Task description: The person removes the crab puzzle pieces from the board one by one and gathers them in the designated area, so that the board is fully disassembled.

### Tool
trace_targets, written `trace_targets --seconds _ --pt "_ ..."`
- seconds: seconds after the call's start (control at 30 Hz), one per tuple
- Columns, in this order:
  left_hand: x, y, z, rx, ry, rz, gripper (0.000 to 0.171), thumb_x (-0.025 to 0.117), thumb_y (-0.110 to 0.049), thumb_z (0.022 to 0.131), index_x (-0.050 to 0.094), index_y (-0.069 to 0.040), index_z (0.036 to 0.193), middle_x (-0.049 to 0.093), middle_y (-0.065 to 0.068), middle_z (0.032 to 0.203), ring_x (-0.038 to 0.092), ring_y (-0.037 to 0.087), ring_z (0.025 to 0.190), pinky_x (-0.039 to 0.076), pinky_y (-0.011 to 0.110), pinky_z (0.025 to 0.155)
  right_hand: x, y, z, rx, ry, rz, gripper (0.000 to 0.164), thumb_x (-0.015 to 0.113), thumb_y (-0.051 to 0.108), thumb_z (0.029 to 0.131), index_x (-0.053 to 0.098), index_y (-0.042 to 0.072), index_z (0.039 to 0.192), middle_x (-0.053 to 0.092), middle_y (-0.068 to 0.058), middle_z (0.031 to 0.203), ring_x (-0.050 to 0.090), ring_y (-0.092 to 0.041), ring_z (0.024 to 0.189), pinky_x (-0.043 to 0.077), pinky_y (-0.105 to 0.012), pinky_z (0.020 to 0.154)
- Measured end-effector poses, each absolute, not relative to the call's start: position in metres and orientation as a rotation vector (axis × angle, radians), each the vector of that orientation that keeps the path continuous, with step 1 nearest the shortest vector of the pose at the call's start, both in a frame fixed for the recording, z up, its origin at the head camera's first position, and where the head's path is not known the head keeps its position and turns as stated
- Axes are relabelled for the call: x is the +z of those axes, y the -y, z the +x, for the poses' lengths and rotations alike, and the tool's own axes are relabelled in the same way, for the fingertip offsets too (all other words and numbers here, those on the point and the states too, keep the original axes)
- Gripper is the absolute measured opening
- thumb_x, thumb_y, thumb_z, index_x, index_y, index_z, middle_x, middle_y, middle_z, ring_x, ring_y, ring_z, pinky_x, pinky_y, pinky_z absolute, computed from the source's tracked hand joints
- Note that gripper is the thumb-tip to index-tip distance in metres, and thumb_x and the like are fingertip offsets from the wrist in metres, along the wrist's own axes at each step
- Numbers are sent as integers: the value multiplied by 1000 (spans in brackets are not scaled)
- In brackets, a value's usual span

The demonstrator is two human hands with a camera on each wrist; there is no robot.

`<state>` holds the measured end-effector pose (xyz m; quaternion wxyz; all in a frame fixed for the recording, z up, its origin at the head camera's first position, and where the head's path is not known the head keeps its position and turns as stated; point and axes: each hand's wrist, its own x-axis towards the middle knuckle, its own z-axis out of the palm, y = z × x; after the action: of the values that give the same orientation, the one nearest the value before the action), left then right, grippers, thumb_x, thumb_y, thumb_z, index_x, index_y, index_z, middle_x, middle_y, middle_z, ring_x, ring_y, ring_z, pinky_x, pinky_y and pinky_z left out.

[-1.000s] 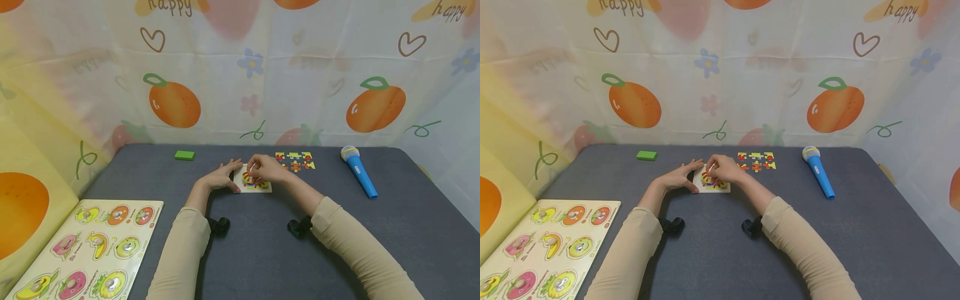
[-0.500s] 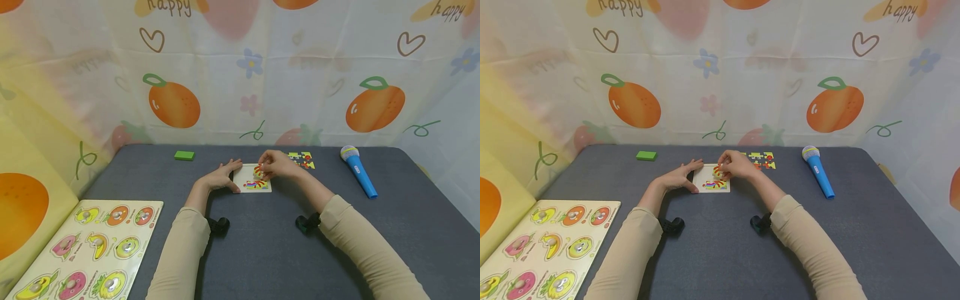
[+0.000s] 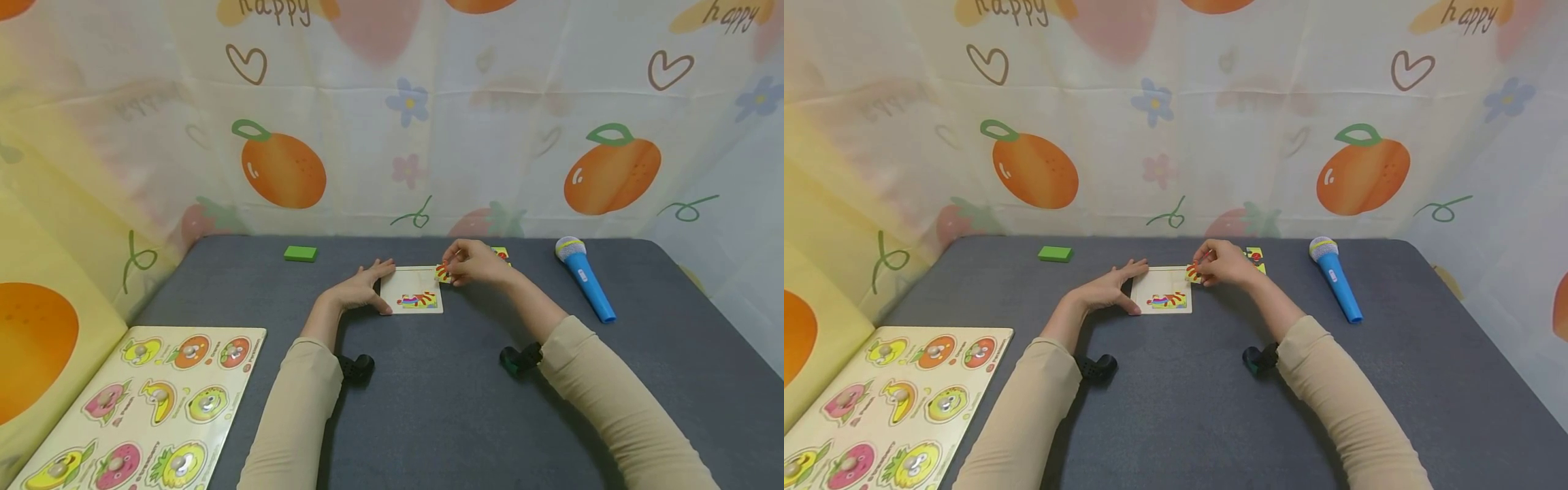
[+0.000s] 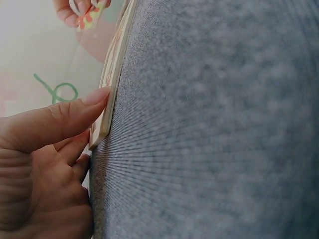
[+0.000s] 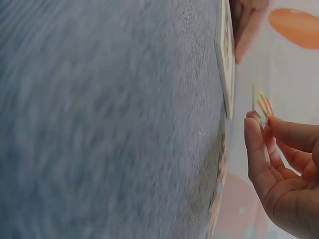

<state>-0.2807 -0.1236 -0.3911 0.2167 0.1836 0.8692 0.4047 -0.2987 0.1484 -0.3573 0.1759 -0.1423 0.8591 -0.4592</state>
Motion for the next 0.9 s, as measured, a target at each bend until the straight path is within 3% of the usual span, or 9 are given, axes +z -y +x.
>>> trace_targets --seconds 0.6,0.9 --pt "-393 126 -284 1101 -2418 519 103 78 -5 76 19 -11 159 4 2 170 -13 23 157 -15 51 126 -360 -176 -301 -1235 -2425 -432 25 55 0 96 55 -10 119 64 -17 96 67 -16 72 62 -35 75" --pt "-393 125 -284 1081 -2428 526 102 78 -6 76 20 -11 159 5 3 170 -12 23 158 -13 52 127 -364 -178 -300 -1166 -2384 -440 22 54 0 95 57 -12 114 63 -13 90 64 -12 69 61 -27 68"
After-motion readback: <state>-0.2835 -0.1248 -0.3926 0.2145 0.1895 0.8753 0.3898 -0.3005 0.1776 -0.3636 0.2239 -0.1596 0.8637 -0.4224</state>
